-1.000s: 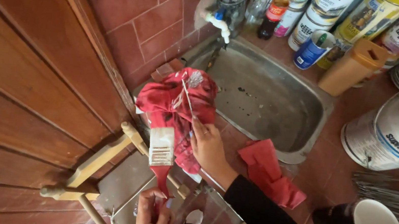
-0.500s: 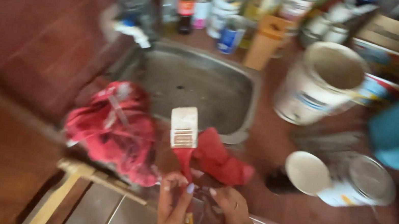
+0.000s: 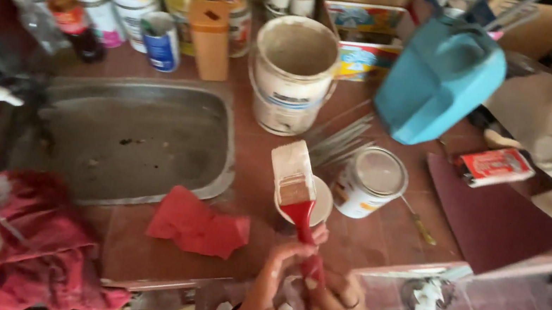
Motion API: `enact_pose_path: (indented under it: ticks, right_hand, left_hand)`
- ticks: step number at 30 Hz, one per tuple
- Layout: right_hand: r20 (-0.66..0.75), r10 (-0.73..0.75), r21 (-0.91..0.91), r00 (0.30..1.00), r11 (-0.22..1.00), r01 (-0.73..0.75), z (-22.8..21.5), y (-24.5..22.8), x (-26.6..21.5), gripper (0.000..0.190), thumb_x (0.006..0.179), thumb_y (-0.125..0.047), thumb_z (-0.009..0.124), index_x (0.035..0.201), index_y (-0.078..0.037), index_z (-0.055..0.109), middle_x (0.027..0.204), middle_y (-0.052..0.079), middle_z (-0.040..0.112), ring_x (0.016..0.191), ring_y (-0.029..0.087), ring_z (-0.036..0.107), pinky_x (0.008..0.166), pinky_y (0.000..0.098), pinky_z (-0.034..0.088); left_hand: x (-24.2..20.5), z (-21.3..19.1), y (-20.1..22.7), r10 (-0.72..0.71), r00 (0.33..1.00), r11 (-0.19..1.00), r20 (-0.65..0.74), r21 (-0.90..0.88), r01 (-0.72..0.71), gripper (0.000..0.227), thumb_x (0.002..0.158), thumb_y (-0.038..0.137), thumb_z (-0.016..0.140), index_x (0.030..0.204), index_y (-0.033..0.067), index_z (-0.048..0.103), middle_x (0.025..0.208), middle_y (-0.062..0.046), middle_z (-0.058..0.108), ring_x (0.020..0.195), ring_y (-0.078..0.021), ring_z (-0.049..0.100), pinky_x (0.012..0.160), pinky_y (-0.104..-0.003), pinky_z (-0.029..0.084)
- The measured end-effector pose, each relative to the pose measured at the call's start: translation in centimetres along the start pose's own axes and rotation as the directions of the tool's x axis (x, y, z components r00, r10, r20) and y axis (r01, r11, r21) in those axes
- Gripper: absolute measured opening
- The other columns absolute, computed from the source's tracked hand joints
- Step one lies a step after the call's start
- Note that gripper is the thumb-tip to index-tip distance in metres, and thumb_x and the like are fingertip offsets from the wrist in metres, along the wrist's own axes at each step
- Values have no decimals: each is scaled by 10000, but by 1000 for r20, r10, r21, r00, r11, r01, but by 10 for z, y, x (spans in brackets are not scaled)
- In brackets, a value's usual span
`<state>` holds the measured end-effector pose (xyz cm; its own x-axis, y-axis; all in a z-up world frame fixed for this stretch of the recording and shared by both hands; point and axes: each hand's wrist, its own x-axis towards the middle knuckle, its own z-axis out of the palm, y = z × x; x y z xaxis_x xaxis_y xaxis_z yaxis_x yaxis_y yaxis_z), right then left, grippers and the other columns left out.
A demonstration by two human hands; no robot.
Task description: The person prepares paint by picking up a brush and cup, walking to a sink area, pouring liquid from a large container into the cup, stirring it, and then returning to a table to apply it.
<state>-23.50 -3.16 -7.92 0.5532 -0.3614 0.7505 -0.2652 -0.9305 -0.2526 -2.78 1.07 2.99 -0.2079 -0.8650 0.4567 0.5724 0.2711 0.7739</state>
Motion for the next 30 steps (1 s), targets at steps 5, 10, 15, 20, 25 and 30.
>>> enact_pose_path:
  ticks: [5, 10, 15, 20, 25, 30]
  right_hand:
    - [-474, 195, -56, 859, 967, -250, -20, -6, 10, 280, 875, -60, 765, 1131, -89, 656, 1044, 137, 670, 938, 306, 723, 794, 343, 645]
    - [-765, 118, -113, 633, 943, -312, -41, -8, 10, 204, 941, -52, 591, 1132, -63, 521, 977, 184, 616, 794, 318, 711, 651, 355, 585]
    - [-930, 127, -53, 345, 881, -470, -46, -54, 21, 310, 1031, -181, 582, 1221, 37, 471, 1103, 221, 612, 700, 377, 716, 668, 439, 635]
    - [-946, 274, 324, -174, 801, -504, -41, -109, 12, 131, 1091, -95, 476, 1193, -18, 504, 1233, 123, 565, 869, 235, 677, 626, 344, 632]
    - [-912, 131, 334, -388, 786, -520, -62, -185, -19, 230, 1024, -234, 579, 1186, -71, 588, 975, 168, 687, 843, 232, 688, 678, 282, 572]
    - [-859, -142, 261, -491, 704, -661, -80, -273, -32, 188, 1052, -224, 515, 1183, -110, 586, 907, 157, 667, 628, 240, 614, 597, 320, 555]
  left_hand:
    - [-15, 6, -21, -104, 982, 968, -160, 212, 137, 1074, 777, 625, 860, 1531, 37, 372, 1453, -218, 626, 1402, -248, 525, 1186, -405, 329]
    - [-14, -42, -93, 400, 752, 809, -523, 588, -21, 905, 558, 263, 946, 1299, 15, 489, 1081, -192, 668, 968, -305, 689, 894, -413, 557]
    - [23, -98, -123, 291, 898, 594, -329, 798, 100, 1487, 444, 259, 1030, 1595, -28, 134, 1570, -266, 414, 1457, -397, 421, 1217, -514, 322]
    - [48, -107, -122, 8, 910, 699, -415, 653, 292, 681, 618, 176, 950, 1203, -23, 663, 1231, -170, 723, 1125, -253, 685, 1045, -386, 514]
    - [33, -109, -123, 170, 941, 416, -292, 887, 200, 1025, 499, 354, 997, 1316, -74, 550, 1217, -246, 680, 1055, -391, 657, 902, -476, 516]
    - [3, -64, -132, -184, 971, 652, -156, 720, 239, 1079, 475, 157, 966, 1419, -59, 491, 1324, -215, 633, 1194, -317, 610, 1041, -434, 497]
